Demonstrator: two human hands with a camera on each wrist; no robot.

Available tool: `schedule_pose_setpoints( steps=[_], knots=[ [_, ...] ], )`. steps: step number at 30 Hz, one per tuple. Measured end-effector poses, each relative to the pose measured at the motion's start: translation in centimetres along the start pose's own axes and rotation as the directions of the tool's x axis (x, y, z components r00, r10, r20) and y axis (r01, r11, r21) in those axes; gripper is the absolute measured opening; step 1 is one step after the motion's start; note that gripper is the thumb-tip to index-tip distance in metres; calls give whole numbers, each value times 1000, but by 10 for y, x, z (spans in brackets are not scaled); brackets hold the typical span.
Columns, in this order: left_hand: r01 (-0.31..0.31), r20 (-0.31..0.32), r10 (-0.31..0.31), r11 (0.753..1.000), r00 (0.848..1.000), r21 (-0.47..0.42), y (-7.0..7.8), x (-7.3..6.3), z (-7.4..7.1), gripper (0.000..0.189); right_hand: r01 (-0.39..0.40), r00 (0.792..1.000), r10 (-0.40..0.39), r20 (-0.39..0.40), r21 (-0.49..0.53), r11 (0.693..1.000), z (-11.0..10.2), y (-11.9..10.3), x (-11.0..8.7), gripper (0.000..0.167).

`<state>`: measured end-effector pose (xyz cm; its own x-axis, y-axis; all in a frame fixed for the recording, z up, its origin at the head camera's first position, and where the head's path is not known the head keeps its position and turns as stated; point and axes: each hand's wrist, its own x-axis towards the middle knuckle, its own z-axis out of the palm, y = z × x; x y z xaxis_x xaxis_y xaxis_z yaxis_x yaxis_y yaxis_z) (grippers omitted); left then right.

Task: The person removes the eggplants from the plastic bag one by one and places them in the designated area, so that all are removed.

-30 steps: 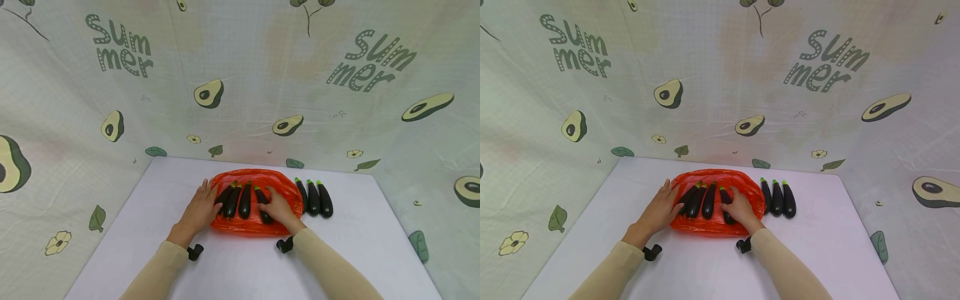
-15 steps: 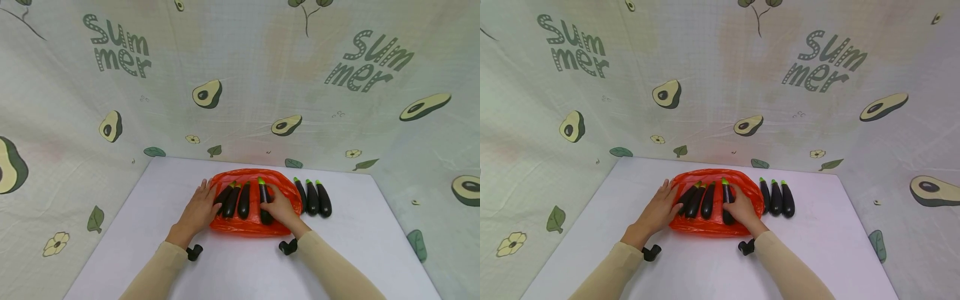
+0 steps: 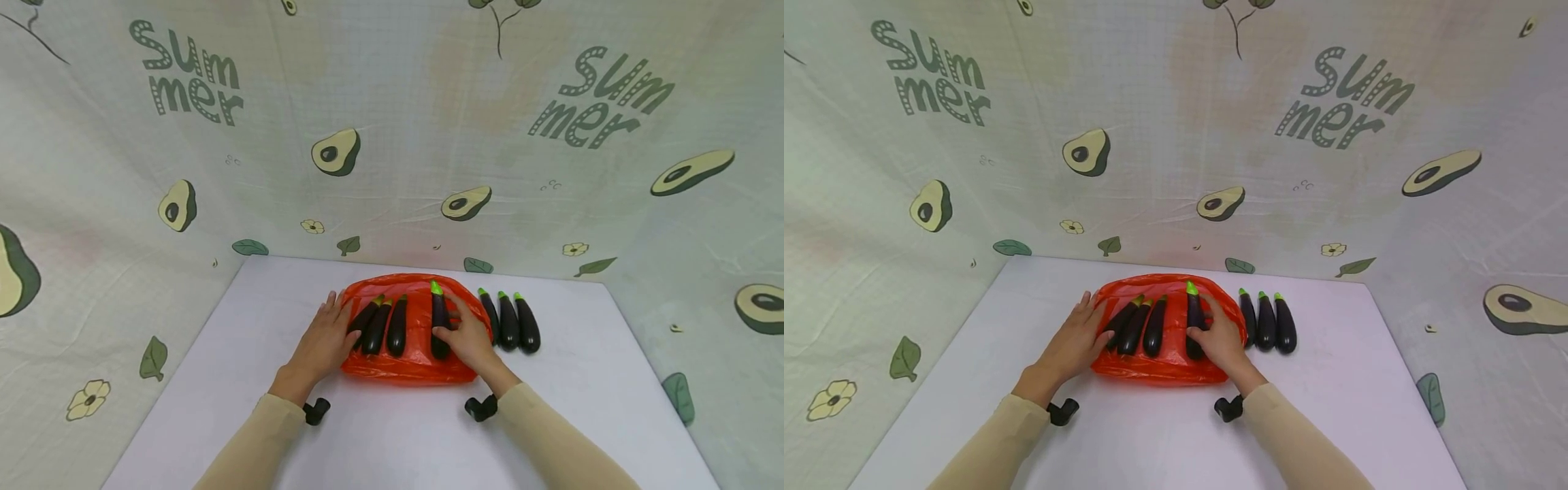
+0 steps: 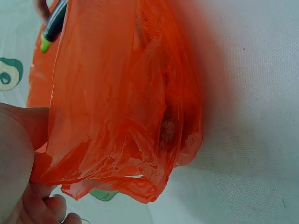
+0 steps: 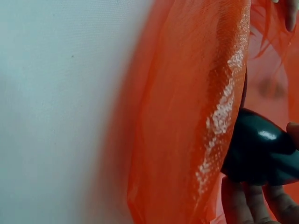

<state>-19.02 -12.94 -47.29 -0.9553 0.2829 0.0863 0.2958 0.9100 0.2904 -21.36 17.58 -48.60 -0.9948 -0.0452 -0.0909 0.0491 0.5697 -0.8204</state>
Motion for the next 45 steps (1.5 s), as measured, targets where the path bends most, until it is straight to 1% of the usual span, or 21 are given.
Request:
schedule_pose_setpoints(
  steps=[5,10,16,21,26,34,41,45],
  knots=[
    [3,3,-3,1000,1000,-1,1,0,0,74,6,1000,-6,-15,5,1000,-5,2,-3,81],
    [6,9,-6,1000,1000,2,1,1,0,74,19,999,-20,-30,-23,1000,-10,3,-6,79],
    [-1,0,1,1000,1000,9,0,1,1,75,44,998,-45,-49,-29,999,-18,2,-7,80],
    [-1,4,1,1000,1000,14,0,2,1,75,40,997,-42,-58,-35,999,-26,3,-10,81],
    [2,8,-3,1000,1000,20,0,2,0,75,36,997,-41,-70,-63,997,-35,3,-12,79],
    [-8,-9,8,1000,1000,29,0,1,1,75,59,991,-69,-111,-93,994,-53,5,-12,78],
    [-15,-1,15,999,1000,35,0,2,1,76,24,988,-42,-146,-128,992,-70,8,-11,79],
    [-16,4,16,999,1000,46,-2,3,0,74,24,987,-42,-153,-122,992,-79,10,-11,79]
  ],
)
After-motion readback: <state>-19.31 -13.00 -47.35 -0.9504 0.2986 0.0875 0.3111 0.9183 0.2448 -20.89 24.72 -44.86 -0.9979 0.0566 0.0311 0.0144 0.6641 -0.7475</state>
